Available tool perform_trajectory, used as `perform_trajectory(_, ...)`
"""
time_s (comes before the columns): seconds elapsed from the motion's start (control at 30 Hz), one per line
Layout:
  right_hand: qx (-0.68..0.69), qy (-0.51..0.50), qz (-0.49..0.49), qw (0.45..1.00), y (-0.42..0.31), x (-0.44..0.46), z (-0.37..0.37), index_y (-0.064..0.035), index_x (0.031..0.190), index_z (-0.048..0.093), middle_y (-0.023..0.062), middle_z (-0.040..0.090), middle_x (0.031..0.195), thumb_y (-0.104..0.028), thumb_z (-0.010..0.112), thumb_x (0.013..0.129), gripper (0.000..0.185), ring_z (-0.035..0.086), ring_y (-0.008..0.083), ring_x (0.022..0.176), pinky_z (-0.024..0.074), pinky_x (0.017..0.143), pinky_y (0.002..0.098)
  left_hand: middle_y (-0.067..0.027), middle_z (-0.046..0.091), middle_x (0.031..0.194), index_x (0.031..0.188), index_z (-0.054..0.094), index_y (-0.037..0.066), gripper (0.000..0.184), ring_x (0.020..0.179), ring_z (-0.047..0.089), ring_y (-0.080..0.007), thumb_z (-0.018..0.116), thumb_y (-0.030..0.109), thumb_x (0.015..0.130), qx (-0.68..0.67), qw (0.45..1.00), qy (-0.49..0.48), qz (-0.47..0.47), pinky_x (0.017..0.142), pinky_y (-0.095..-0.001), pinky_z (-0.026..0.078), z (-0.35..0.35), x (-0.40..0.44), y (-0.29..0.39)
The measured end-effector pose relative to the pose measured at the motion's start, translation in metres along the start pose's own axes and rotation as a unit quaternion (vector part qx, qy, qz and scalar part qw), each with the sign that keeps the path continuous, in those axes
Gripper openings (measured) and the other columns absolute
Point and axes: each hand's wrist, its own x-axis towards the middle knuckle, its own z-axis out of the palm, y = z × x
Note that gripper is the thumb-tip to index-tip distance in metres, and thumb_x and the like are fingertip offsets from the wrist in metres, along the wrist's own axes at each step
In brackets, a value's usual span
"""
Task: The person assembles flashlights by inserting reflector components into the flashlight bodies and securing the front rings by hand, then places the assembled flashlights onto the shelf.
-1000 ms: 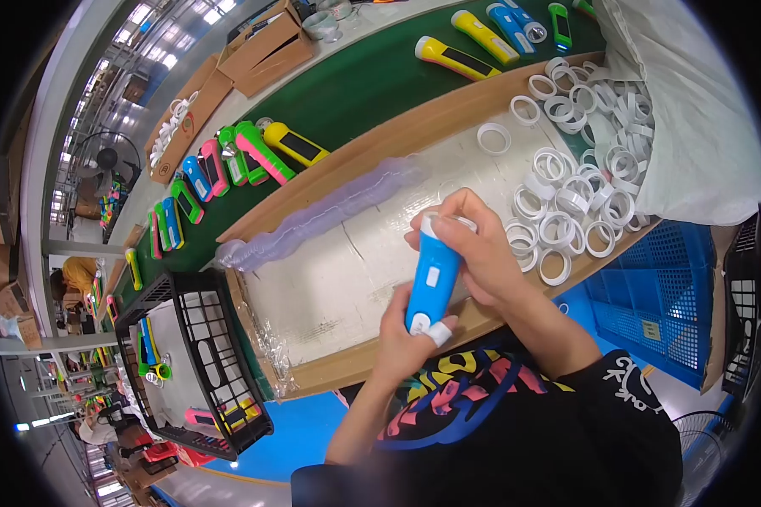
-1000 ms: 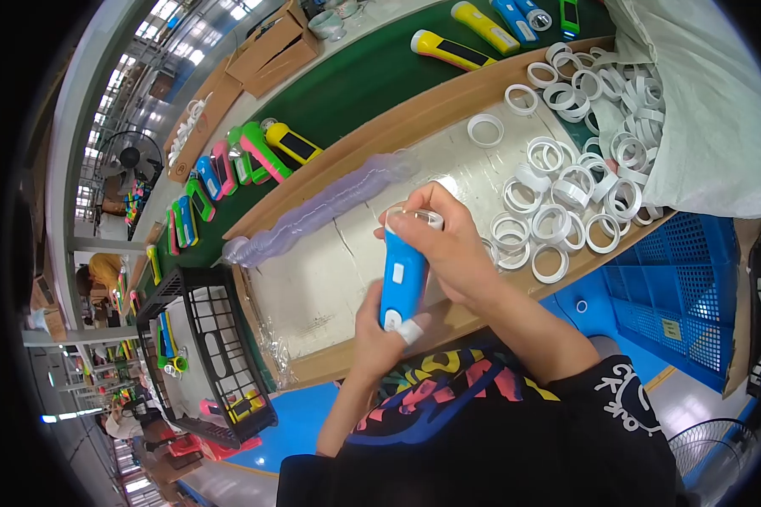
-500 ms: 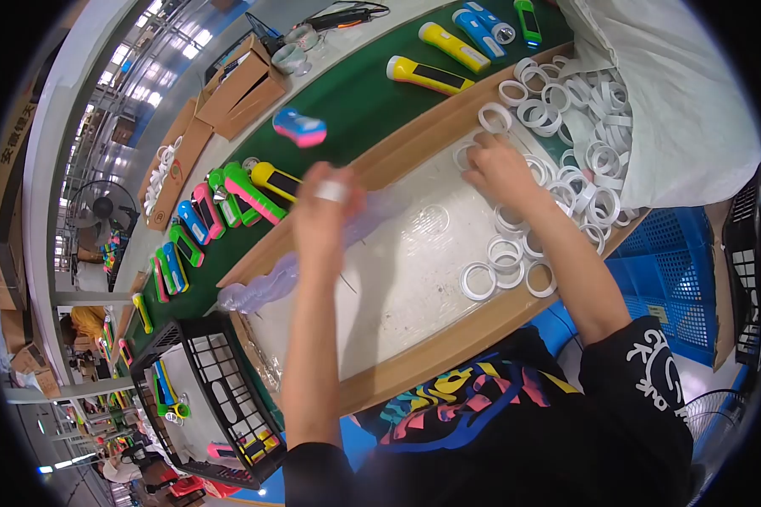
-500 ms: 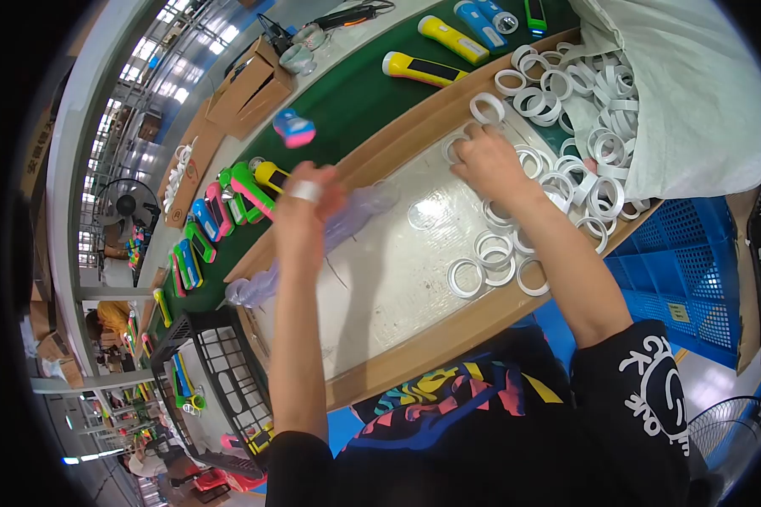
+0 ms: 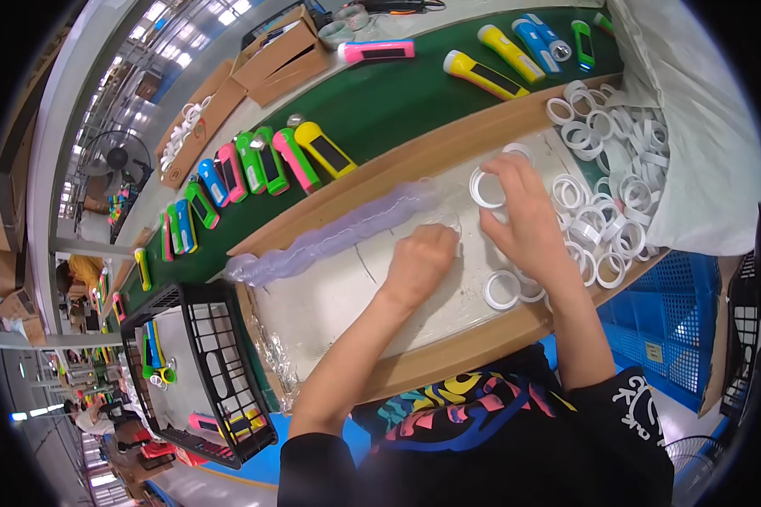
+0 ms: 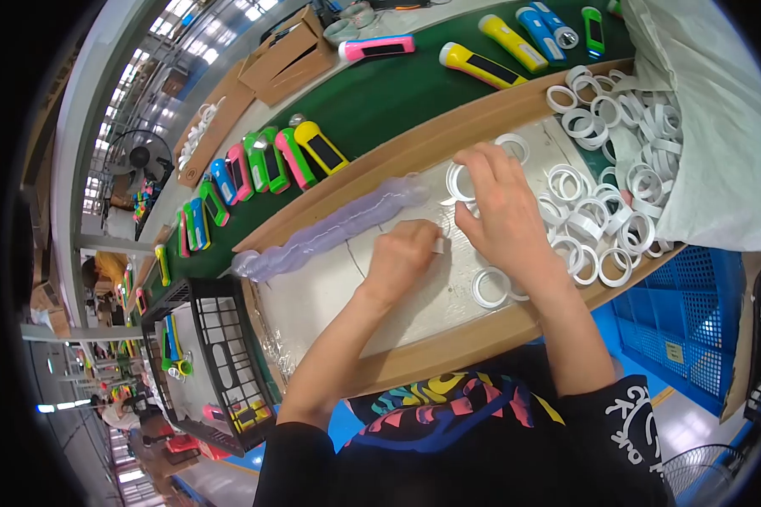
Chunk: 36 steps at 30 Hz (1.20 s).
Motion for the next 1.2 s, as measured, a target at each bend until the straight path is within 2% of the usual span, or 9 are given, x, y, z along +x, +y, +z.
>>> perform_trajectory(0.1,0.053,-0.040,0.043,0.997,0.004,-0.006,0.009,-0.0022,0.120,0.044,0.0190,0.047,0.116,-0.001,0.063,0.069,0.054,0.049,0.0374,0.102,0.0423,0.088,0.0408,-0.0078,0.066,0.080,0.086,0.063,0.000,0.016,0.065,0.060,-0.0146,0.054,-0.003,0.073,-0.195,0.948,0.065,-0.242,0.060,-0.0259,0.048,-0.047,-0.004,0.004)
perform_trajectory(0.2,0.145,-0.102,0.065,0.982,0.005,-0.008,0.021,-0.0027,0.125,0.041,0.0189,0.046,0.117,-0.001,0.063,0.069,0.060,0.050,0.0352,0.103,0.0447,0.086,0.0385,-0.0067,0.064,0.079,0.086,0.066,-0.001,0.015,0.064,0.056,-0.0100,0.052,0.005,0.086,-0.520,0.760,0.096,-0.379,0.055,-0.0242,0.044,-0.070,0.010,0.000)
perform_trajectory(0.37,0.358,-0.081,0.103,0.924,0.011,-0.008,0.037,-0.0063,0.127,0.041,0.0128,0.046,0.118,0.001,0.062,0.070,0.060,0.053,0.0209,0.093,0.0477,0.074,0.0294,-0.0037,0.058,0.060,0.086,0.067,0.001,0.018,0.054,0.050,-0.0092,0.061,0.018,0.085,-0.109,0.937,0.038,-0.330,0.050,-0.0256,0.039,-0.068,0.038,-0.036)
perform_trajectory(0.4,0.379,-0.084,0.116,0.914,0.013,-0.009,0.036,-0.0067,0.126,0.042,0.0114,0.046,0.118,0.002,0.061,0.070,0.060,0.052,0.0185,0.089,0.0471,0.072,0.0282,-0.0178,0.062,0.072,0.088,0.067,0.006,0.018,0.061,0.059,-0.0301,0.059,0.022,0.084,-0.061,0.949,0.115,-0.287,0.056,-0.0367,0.045,-0.066,0.043,-0.059)
perform_trajectory(0.6,0.378,-0.062,0.081,0.920,0.005,-0.006,0.039,-0.0077,0.125,0.045,0.0083,0.044,0.116,0.008,0.059,0.068,0.061,0.049,0.0148,0.082,0.0453,0.068,0.0257,-0.0131,0.066,0.098,0.112,0.063,0.020,0.031,0.093,0.062,-0.0305,0.047,0.035,0.089,0.122,0.915,-0.174,-0.342,0.078,-0.0423,0.048,-0.054,0.081,-0.137)
perform_trajectory(0.8,0.389,-0.034,0.098,0.915,0.005,-0.008,0.031,-0.0072,0.125,0.044,0.0071,0.045,0.117,0.008,0.058,0.068,0.061,0.048,0.0142,0.087,0.0433,0.077,0.0260,-0.0123,0.066,0.088,0.108,0.059,0.018,0.030,0.082,0.063,-0.0281,0.058,0.036,0.084,0.061,0.934,-0.069,-0.345,0.071,-0.0394,0.047,-0.058,0.080,-0.148)
perform_trajectory(0.87,0.599,-0.074,0.204,0.770,0.002,-0.009,0.027,-0.0046,0.128,0.039,0.0029,0.042,0.118,0.013,0.057,0.067,0.066,0.042,0.0123,0.096,0.0359,0.091,0.0252,-0.0080,0.061,0.077,0.105,0.057,0.014,0.020,0.072,0.061,-0.0198,0.058,0.021,0.086,-0.113,0.934,0.018,-0.337,0.061,-0.0316,0.044,-0.072,0.069,-0.127)
perform_trajectory(0.97,0.619,-0.120,0.242,0.738,-0.001,-0.011,0.029,-0.0044,0.129,0.037,0.0019,0.044,0.118,0.013,0.059,0.068,0.067,0.042,0.0111,0.097,0.0353,0.093,0.0251,-0.0034,0.054,0.081,0.108,0.053,0.010,0.021,0.071,0.059,-0.0136,0.054,0.012,0.087,-0.292,0.902,0.018,-0.317,0.057,-0.0266,0.043,-0.115,0.053,-0.096)
perform_trajectory(1.2,0.567,-0.082,0.207,0.793,-0.009,-0.013,0.038,-0.0040,0.132,0.035,0.0034,0.044,0.118,0.011,0.059,0.068,0.070,0.042,0.0101,0.099,0.0344,0.093,0.0252,-0.0059,0.053,0.091,0.105,0.051,0.004,0.024,0.075,0.058,-0.0149,0.058,0.001,0.083,-0.409,0.877,-0.086,-0.236,0.061,-0.0249,0.047,-0.198,-0.008,-0.006)
